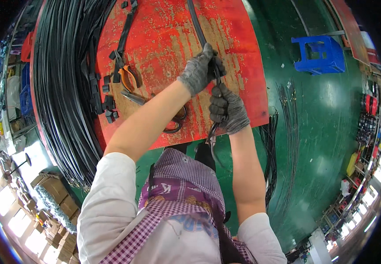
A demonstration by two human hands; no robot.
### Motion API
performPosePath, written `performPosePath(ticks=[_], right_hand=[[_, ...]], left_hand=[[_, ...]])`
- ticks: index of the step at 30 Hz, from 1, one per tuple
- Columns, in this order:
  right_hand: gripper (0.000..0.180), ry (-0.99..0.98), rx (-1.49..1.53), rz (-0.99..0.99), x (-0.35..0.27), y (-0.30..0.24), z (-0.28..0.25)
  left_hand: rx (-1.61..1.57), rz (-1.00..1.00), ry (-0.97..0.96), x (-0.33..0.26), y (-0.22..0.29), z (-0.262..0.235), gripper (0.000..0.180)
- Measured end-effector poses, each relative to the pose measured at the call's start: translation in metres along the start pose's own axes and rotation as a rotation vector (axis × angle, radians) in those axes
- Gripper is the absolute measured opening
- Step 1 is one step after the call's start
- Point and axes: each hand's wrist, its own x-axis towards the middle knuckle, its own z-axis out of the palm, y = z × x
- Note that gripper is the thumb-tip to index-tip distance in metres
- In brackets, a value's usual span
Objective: The person strips the outer insulation from black electrical cables using a red-handled tool and cuts the ends with orange-handled pliers. They handle the cables one by one, pulling the insulation off and placing the processed wires on a red workbench in a factory setting.
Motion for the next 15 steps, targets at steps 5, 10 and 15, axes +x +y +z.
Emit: performPosePath(ticks=[5, 10, 15], right_hand=[[0.023, -0.241, 0.131, 0.060, 0.004, -0.006, 0.001], [0.025, -0.077, -0.009, 0.062, 0.001, 0.002, 0.007], [0.024, 0.031, -0.065, 0.012, -0.003, 0.008, 0.009]], left_hand=[[0.700, 0.324, 0.066, -0.017, 0.004, -0.020, 0.024], [1.549, 0.700, 0.080, -0.013, 0.029, -0.022, 0.020], [1.597, 0.692, -0.005, -0.017, 0.024, -0.027, 0.022]])
